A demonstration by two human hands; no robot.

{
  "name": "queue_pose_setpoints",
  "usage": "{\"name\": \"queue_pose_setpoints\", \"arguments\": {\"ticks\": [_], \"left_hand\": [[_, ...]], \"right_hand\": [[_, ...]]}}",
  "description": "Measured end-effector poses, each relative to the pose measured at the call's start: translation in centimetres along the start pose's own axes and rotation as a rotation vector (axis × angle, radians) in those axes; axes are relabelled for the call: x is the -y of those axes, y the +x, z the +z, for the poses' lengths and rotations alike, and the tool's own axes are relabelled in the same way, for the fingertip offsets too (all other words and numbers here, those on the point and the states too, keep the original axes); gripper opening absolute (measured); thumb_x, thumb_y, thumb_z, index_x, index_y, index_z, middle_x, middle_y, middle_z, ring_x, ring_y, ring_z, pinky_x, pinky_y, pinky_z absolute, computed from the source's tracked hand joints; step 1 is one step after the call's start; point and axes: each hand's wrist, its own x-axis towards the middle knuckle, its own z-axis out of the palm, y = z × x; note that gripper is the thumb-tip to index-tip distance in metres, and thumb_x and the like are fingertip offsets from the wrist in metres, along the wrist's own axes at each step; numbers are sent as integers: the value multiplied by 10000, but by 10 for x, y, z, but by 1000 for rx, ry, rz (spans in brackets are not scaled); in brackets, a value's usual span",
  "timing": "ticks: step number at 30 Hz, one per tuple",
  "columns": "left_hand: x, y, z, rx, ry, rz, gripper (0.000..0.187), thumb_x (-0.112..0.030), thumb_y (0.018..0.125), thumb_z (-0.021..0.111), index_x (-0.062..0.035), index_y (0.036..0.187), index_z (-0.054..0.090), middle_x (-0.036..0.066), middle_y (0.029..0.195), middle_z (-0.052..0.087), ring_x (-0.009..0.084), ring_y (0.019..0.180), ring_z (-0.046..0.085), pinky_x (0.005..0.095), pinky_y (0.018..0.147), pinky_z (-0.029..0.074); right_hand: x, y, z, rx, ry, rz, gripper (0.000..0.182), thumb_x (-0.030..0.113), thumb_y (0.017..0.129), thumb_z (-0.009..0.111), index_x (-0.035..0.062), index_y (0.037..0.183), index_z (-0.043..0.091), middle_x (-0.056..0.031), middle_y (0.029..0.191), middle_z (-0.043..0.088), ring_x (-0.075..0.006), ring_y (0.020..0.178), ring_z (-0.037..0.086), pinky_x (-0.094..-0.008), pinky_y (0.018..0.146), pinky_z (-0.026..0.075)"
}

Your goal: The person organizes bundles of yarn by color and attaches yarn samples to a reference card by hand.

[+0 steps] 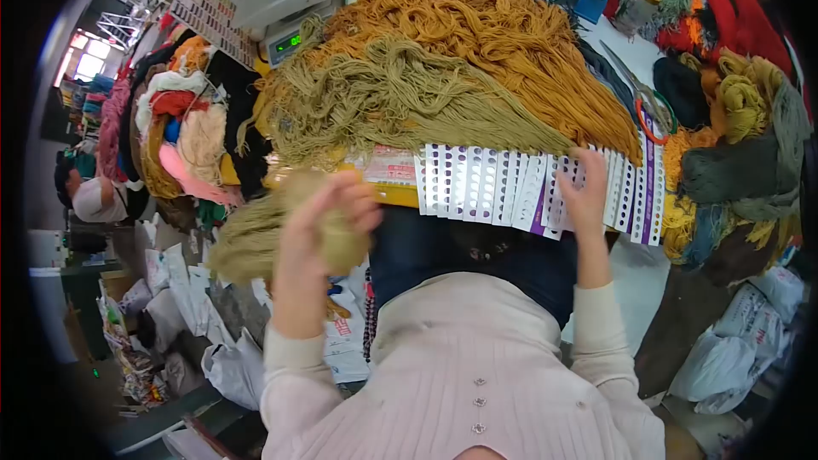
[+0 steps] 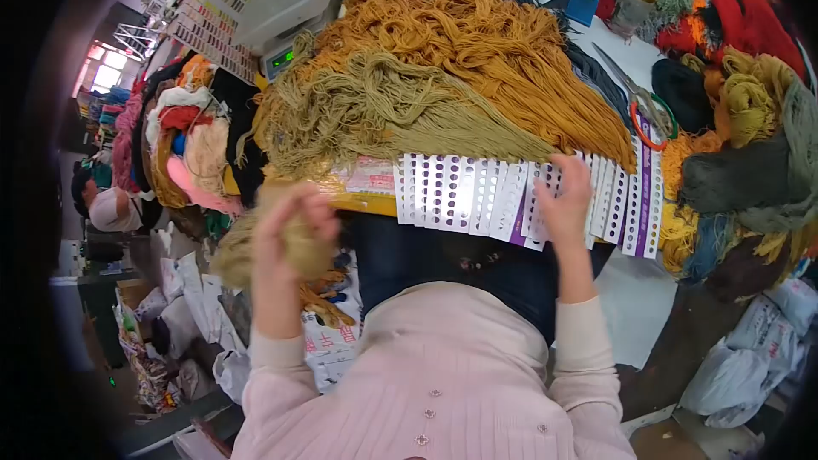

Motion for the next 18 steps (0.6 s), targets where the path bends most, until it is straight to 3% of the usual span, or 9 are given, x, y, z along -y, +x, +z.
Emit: {"name": "queue_pose_setpoints", "arguments": {"ticks": [1, 2, 3, 4, 7, 13, 14, 16, 18], "left_hand": [[20, 14, -17, 237, 3, -61, 341, -240, 827, 427, 17, 1050, 439, 126, 989, 507, 201, 890, 490, 341, 792, 388], [38, 17, 7, 113, 126, -41, 338, -234, 832, 403, 13, 1060, 431, 160, 1027, 489, 231, 947, 481, 394, 831, 381], [53, 28, 4, 245, 148, -69, 392, -251, 854, 352, 27, 1130, 368, 186, 1121, 432, 264, 1064, 413, 417, 889, 335], [65, 30, 14, 249, 264, -25, 424, -276, 866, 318, 45, 1143, 342, 183, 1136, 417, 254, 1086, 395, 418, 885, 339], [87, 27, 27, 168, 288, -32, 503, -324, 873, 279, 79, 1174, 294, 177, 1152, 403, 223, 1064, 415, 353, 862, 359], [93, 20, -2, 424, -42, -106, 448, -287, 883, 291, 29, 1200, 303, 96, 1052, 471, 115, 869, 482, 239, 765, 397], [91, 17, -3, 375, -74, -115, 467, -299, 876, 299, 46, 1191, 305, 115, 1041, 479, 131, 878, 487, 245, 769, 399], [85, 12, -1, 280, -133, -136, 508, -324, 864, 315, 81, 1171, 310, 151, 1018, 493, 163, 896, 498, 258, 777, 403], [90, 10, 2, 233, 239, 26, 450, -279, 861, 328, 78, 1132, 363, 160, 1038, 481, 180, 894, 501, 276, 779, 407]], "right_hand": [[15, -11, 5, -7, 42, 10, 293, 32, 562, 615, 38, 842, 526, -107, 887, 478, -258, 868, 464, -320, 777, 370], [29, -21, 8, 39, 127, 42, 229, 39, 599, 614, 35, 814, 537, -104, 899, 468, -237, 874, 460, -308, 775, 364], [49, -27, 7, 100, 253, 101, 151, 40, 628, 605, 27, 768, 548, -93, 872, 477, -228, 855, 466, -295, 759, 366], [58, -34, 12, 139, 352, 129, 87, 7, 655, 586, 15, 733, 549, -66, 859, 488, -125, 756, 478, -221, 642, 376], [100, -35, 8, 325, 862, 381, 31, 3, 721, 531, -17, 723, 555, -39, 777, 508, -84, 628, 489, -178, 532, 373], [132, -28, 15, 652, 1122, 645, 95, 12, 737, 515, -48, 781, 575, -58, 649, 542, -82, 499, 483, -168, 454, 366], [131, -28, 17, 629, 1272, 666, 114, 6, 745, 490, -54, 789, 577, -60, 591, 537, -81, 471, 473, -170, 428, 353], [129, -28, 17, 623, 1274, 669, 113, -2, 742, 484, -60, 780, 574, -68, 602, 540, -85, 465, 471, -175, 416, 349], [133, -29, 16, 581, 1292, 689, 108, -3, 733, 486, -63, 765, 570, -77, 610, 545, -95, 451, 467, -188, 392, 347]]}}
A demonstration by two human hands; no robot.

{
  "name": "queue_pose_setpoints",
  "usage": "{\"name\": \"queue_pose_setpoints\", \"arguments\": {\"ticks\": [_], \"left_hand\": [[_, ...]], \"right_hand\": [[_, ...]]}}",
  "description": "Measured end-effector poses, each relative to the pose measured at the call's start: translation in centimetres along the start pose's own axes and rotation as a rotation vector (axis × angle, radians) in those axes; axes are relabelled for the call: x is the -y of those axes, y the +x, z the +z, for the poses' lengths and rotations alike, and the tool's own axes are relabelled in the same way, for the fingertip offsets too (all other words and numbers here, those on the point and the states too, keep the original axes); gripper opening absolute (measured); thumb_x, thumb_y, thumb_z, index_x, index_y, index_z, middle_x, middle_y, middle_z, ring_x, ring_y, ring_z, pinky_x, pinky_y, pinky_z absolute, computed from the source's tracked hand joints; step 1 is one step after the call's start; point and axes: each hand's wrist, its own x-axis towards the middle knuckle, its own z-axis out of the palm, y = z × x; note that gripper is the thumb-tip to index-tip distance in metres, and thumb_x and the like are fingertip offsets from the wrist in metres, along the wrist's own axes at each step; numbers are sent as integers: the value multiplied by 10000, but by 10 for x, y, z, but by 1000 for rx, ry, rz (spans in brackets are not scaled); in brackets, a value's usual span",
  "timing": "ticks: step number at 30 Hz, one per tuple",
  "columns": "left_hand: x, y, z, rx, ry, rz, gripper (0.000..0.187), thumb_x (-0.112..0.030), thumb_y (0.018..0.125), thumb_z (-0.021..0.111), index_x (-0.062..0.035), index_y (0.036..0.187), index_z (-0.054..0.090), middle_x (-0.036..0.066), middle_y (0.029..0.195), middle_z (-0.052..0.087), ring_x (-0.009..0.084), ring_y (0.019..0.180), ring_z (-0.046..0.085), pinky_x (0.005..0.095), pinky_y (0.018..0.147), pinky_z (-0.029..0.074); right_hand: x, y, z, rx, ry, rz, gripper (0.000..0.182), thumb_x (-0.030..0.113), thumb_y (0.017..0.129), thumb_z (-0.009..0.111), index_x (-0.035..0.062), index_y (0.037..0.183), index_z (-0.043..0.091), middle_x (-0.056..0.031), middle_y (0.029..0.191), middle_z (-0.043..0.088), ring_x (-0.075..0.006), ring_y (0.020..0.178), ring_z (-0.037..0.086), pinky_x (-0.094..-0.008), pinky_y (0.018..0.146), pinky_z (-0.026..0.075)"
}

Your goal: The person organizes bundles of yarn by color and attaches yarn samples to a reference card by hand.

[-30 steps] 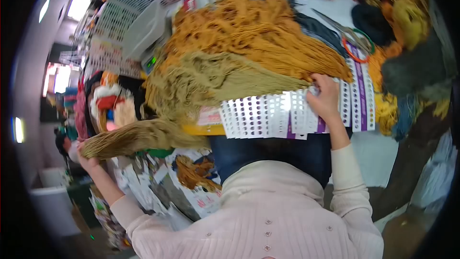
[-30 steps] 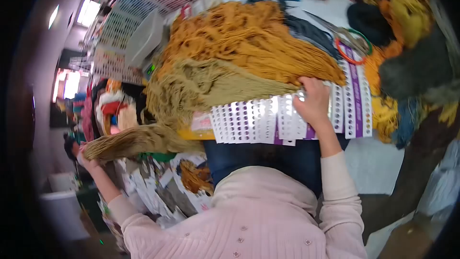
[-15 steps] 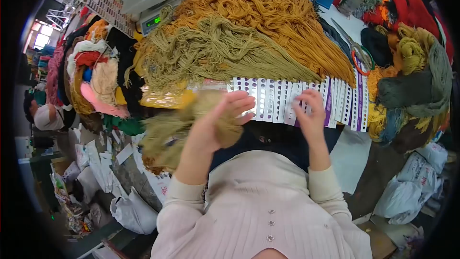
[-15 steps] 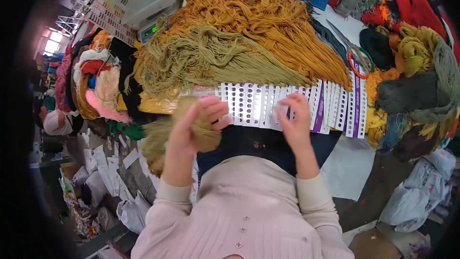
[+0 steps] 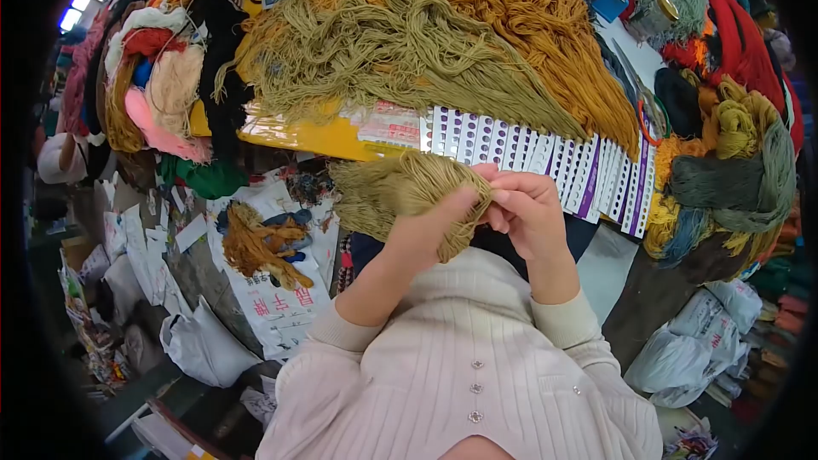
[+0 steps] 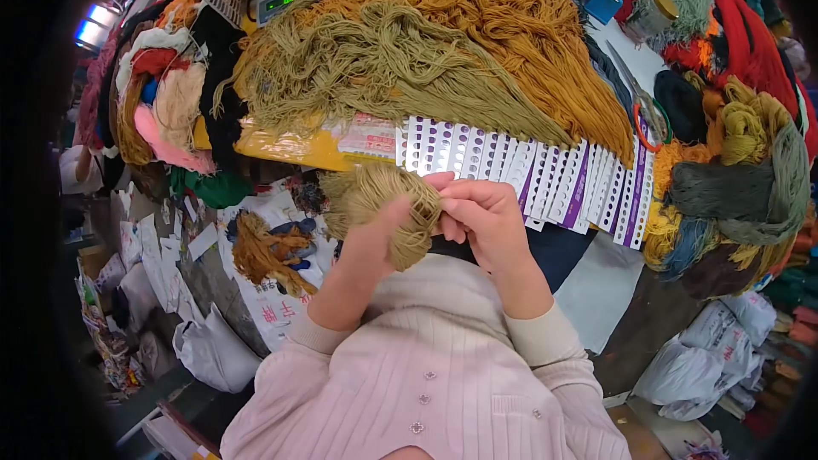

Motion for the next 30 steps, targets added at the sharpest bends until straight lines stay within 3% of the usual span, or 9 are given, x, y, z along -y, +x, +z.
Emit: {"name": "queue_pose_setpoints", "arguments": {"ticks": [1, 3, 7, 12, 16, 25, 28, 30], "left_hand": [[2, 0, 2, -28, 193, 53, 422, -257, 860, 334, 77, 1112, 389, 165, 1048, 476, 188, 893, 503, 284, 779, 409], [7, 2, 1, -56, -7, -12, 367, -211, 854, 344, 74, 1071, 428, 169, 1072, 463, 202, 898, 502, 309, 785, 407], [1, 3, 0, -23, -254, -91, 312, -159, 847, 358, 68, 1038, 457, 176, 1133, 420, 222, 920, 492, 350, 798, 400], [3, 3, 3, -11, -232, -58, 293, -128, 836, 361, 61, 1036, 461, 182, 1171, 384, 239, 941, 478, 353, 805, 399], [5, 1, 6, -37, -106, -35, 289, -115, 827, 366, 54, 1041, 463, 189, 1165, 386, 252, 939, 481, 353, 803, 404], [2, 3, 3, -17, -237, -138, 376, -176, 842, 347, 109, 1080, 408, 169, 1045, 483, 204, 917, 500, 305, 793, 408], [4, 3, 2, -21, -304, -129, 297, -139, 845, 378, 73, 1037, 460, 109, 899, 546, 157, 810, 540, 258, 735, 436], [3, 3, 4, -25, -289, -126, 299, -148, 846, 378, 71, 1029, 468, 106, 893, 547, 153, 798, 540, 255, 722, 436]], "right_hand": [[0, -1, -1, 11, 50, 5, 109, 2, 734, 487, -62, 762, 570, -81, 612, 547, -95, 449, 467, -188, 389, 350], [2, -2, -4, 31, 153, 14, 113, 14, 735, 489, -62, 757, 569, -88, 616, 551, -96, 445, 468, -188, 383, 354], [6, -3, -9, 25, 80, -9, 127, 38, 746, 492, -61, 756, 571, -88, 608, 555, -89, 430, 462, -170, 381, 351], [11, -7, 3, -87, -204, 17, 102, 17, 742, 500, -58, 752, 569, -58, 575, 541, -61, 416, 425, -158, 366, 299], [5, -7, 0, -53, -120, 39, 85, -7, 727, 508, -60, 764, 563, -52, 589, 533, -46, 418, 383, -159, 367, 270], [7, -9, -14, 88, 159, 85, 72, 25, 734, 494, -36, 730, 533, -132, 715, 573, -70, 435, 420, -166, 361, 330], [7, -8, -14, 99, 153, 82, 78, 37, 746, 491, -32, 740, 529, -136, 718, 575, -79, 453, 454, -173, 371, 346], [8, -8, -14, 104, 154, 94, 84, 43, 754, 488, -30, 746, 529, -136, 716, 576, -84, 464, 472, -174, 378, 353]]}}
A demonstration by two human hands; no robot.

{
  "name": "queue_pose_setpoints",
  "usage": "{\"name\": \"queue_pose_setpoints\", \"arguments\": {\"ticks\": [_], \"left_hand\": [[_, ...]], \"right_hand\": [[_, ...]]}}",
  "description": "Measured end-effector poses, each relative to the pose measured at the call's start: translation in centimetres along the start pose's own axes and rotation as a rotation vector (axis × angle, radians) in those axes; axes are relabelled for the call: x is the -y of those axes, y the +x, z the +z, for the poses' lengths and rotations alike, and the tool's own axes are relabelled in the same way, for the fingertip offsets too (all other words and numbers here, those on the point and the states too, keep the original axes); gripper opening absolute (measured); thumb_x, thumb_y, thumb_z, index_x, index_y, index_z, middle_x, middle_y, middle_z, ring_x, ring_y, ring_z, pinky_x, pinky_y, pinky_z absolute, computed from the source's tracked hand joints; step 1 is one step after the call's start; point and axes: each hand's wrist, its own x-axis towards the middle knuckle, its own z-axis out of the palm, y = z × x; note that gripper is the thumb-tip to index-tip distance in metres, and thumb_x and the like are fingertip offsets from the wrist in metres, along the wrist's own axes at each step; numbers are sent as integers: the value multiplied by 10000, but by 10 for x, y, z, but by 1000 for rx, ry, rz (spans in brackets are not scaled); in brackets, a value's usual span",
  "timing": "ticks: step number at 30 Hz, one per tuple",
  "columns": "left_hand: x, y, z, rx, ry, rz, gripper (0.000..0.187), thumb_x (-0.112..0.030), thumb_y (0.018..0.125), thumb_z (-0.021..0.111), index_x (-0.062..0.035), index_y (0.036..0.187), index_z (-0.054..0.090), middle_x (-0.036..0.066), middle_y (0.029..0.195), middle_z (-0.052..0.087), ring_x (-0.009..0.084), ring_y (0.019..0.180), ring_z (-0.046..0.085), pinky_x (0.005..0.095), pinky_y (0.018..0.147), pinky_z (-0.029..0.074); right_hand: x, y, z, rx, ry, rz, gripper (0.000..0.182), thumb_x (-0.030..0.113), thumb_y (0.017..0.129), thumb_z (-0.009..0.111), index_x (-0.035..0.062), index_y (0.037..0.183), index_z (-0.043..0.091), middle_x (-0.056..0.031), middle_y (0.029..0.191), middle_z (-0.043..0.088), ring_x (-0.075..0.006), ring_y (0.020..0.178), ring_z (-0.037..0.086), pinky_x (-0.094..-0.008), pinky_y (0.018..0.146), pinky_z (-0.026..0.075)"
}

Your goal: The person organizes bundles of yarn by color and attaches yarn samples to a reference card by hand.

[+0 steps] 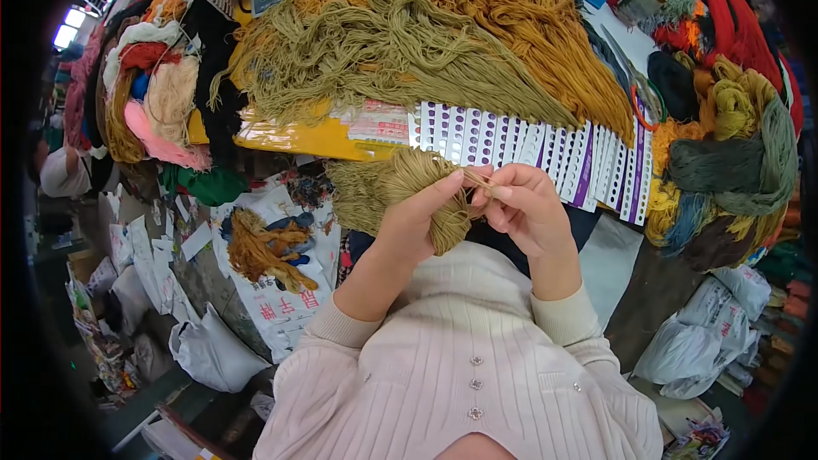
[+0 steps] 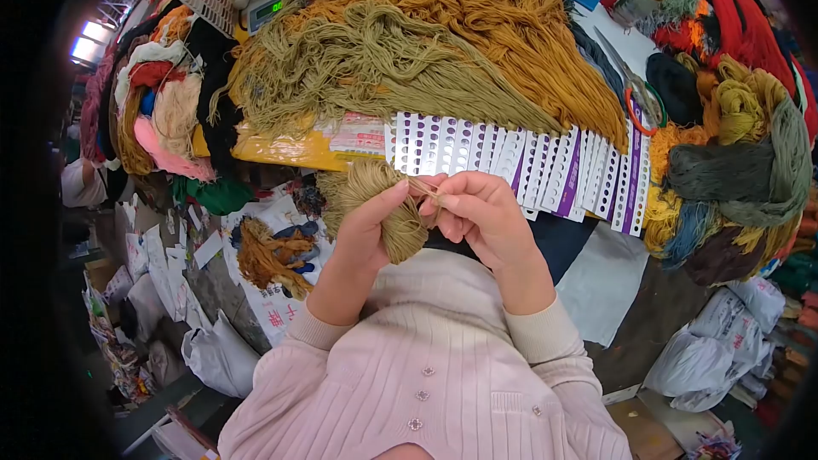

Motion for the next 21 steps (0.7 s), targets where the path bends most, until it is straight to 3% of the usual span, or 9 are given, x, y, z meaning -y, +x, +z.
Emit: {"name": "queue_pose_setpoints", "arguments": {"ticks": [4, 10, 15, 18, 21], "left_hand": [[-1, 1, 0, 23, -2, 7, 297, -162, 846, 383, 64, 1012, 481, 102, 886, 549, 148, 777, 537, 254, 708, 432], [-1, 1, 10, -100, -35, -8, 260, -137, 836, 411, 48, 999, 492, 102, 891, 542, 147, 787, 529, 262, 707, 431], [8, 3, -1, -52, 43, 10, 314, -139, 833, 388, 80, 1051, 441, 148, 977, 522, 187, 888, 523, 300, 774, 424], [7, 3, -1, -40, 58, 30, 316, -151, 841, 378, 73, 1053, 443, 153, 1009, 506, 191, 913, 511, 309, 786, 420], [7, 2, -3, -47, 47, 51, 331, -180, 854, 352, 60, 1062, 445, 162, 1073, 467, 204, 967, 481, 328, 811, 408]], "right_hand": [[-1, 1, -1, 3, -3, 8, 85, 53, 757, 494, -26, 761, 528, -122, 709, 575, -84, 463, 472, -173, 392, 364], [-3, -1, 2, -66, -92, 36, 106, 55, 739, 549, -38, 789, 545, -46, 694, 567, -41, 490, 457, -144, 410, 325], [-6, 0, 5, -144, -244, 65, 148, 48, 720, 576, -45, 834, 560, -35, 670, 551, -35, 499, 453, -136, 390, 277], [-9, 2, 3, -122, -160, -21, 104, 48, 743, 543, -28, 812, 550, -45, 650, 539, -40, 475, 429, -146, 373, 260], [-5, 2, -5, -62, 133, 33, 74, 56, 770, 501, -11, 786, 529, -34, 600, 499, -40, 448, 386, -153, 363, 249]]}}
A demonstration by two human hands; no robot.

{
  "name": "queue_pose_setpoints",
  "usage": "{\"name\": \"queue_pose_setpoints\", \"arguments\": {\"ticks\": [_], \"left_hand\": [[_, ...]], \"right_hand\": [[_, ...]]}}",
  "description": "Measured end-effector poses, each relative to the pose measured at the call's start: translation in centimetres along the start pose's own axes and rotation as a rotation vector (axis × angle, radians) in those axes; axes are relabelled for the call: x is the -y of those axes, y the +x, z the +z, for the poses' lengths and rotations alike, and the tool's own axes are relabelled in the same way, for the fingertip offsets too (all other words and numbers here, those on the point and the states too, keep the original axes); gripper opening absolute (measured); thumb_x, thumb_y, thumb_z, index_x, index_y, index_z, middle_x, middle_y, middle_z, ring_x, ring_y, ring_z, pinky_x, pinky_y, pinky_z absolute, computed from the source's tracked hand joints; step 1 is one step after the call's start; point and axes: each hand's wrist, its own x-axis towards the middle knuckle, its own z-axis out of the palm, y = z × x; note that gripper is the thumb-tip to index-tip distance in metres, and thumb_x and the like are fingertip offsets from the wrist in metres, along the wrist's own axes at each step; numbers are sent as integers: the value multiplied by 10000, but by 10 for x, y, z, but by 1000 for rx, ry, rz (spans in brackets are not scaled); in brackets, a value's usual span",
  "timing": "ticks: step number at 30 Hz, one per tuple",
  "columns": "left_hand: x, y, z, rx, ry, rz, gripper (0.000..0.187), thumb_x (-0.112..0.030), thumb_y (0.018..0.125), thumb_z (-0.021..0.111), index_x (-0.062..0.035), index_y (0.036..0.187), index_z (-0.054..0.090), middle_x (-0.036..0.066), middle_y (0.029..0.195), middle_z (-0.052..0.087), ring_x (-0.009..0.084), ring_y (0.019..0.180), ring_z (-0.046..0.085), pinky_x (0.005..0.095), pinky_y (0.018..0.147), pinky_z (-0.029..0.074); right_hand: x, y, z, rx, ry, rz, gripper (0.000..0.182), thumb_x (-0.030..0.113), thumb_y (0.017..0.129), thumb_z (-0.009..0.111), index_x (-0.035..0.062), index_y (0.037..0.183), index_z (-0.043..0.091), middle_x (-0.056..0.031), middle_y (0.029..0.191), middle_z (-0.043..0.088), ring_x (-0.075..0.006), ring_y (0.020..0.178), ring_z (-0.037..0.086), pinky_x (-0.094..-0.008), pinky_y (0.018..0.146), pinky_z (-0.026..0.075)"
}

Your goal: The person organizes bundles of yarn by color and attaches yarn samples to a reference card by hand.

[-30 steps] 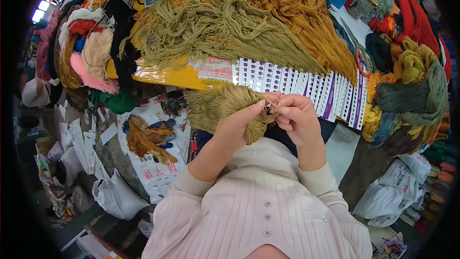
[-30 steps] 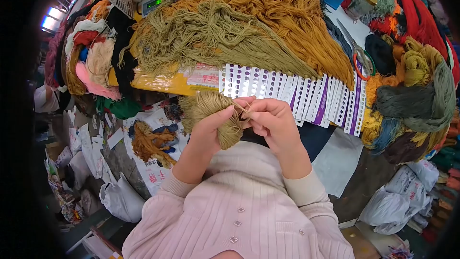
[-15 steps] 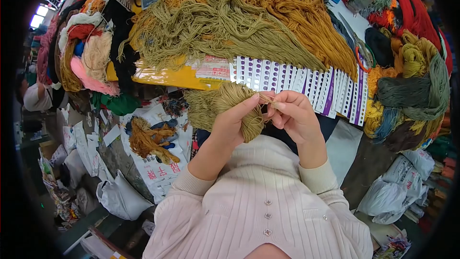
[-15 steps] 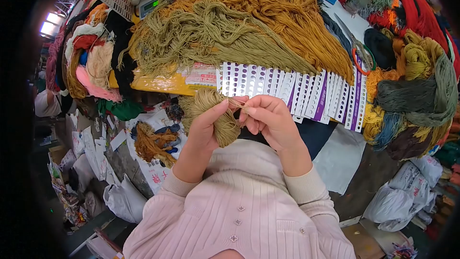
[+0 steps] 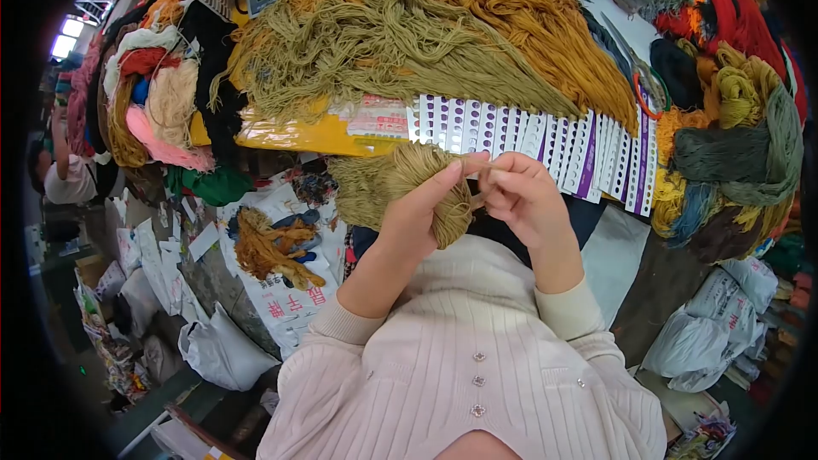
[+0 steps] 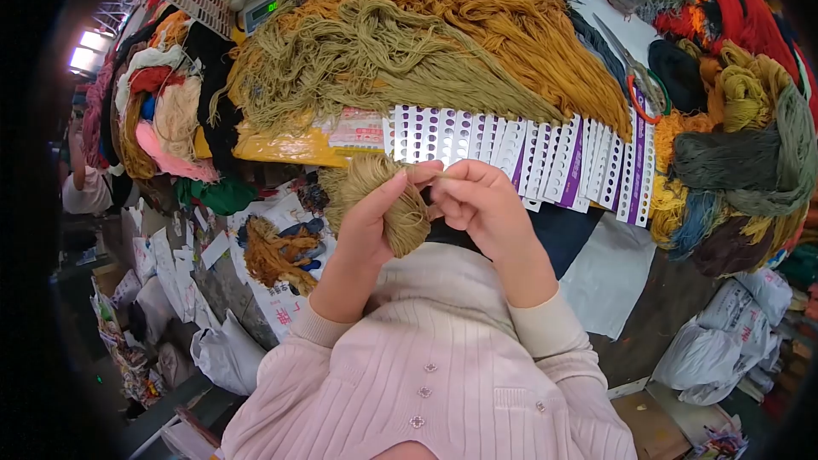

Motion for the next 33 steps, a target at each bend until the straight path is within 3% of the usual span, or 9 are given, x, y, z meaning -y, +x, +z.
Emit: {"name": "queue_pose_setpoints", "arguments": {"ticks": [1, 4, 7, 13, 16, 19, 33], "left_hand": [[1, -1, -1, -9, -9, 7, 339, -192, 859, 342, 55, 1066, 445, 164, 1097, 452, 210, 987, 469, 334, 820, 403], [1, -2, -1, 10, 15, -17, 364, -226, 870, 305, 44, 1066, 452, 167, 1155, 406, 230, 1032, 435, 346, 847, 385], [0, -3, 6, -3, 58, 15, 383, -240, 872, 287, 52, 1059, 452, 173, 1166, 396, 238, 1039, 430, 346, 859, 376], [0, -4, 6, -1, 91, 4, 410, -258, 870, 286, 67, 1078, 428, 184, 1169, 389, 233, 1043, 428, 342, 866, 368], [0, -3, 4, 13, -51, -19, 323, -188, 862, 357, 42, 1064, 461, 118, 1109, 460, 165, 950, 480, 286, 772, 418], [-1, -5, 7, -31, 42, -8, 295, -151, 843, 396, 46, 1052, 466, 112, 1046, 499, 158, 911, 502, 278, 753, 426], [2, -2, 1, -30, -65, -20, 255, -125, 823, 436, 55, 994, 497, 108, 901, 561, 157, 810, 546, 269, 718, 446]], "right_hand": [[2, 1, -9, 112, 88, 70, 80, 72, 788, 473, 2, 765, 506, 3, 555, 443, -30, 434, 341, -150, 362, 239], [-4, -1, -10, 9, 70, 64, 92, 83, 781, 494, -4, 773, 524, 34, 535, 407, -13, 436, 328, -152, 354, 216], [-2, -4, 6, -91, -180, 79, 100, 86, 770, 519, -9, 781, 544, 43, 542, 426, -2, 434, 318, -148, 352, 195], [-5, -5, 4, -45, -226, 63, 78, 52, 743, 544, -19, 765, 569, -4, 593, 504, -9, 447, 368, -138, 353, 212], [-5, -5, 3, -49, -175, 45, 72, 41, 736, 545, -23, 757, 572, -29, 604, 527, -14, 456, 393, -140, 353, 208], [-6, -5, 2, -31, -128, 30, 68, 31, 732, 543, -25, 758, 571, -43, 608, 538, -13, 441, 384, -143, 353, 204], [-7, -4, -2, -16, -30, 27, 70, 19, 729, 543, -29, 762, 581, -47, 572, 527, -10, 392, 323, -145, 346, 224]]}}
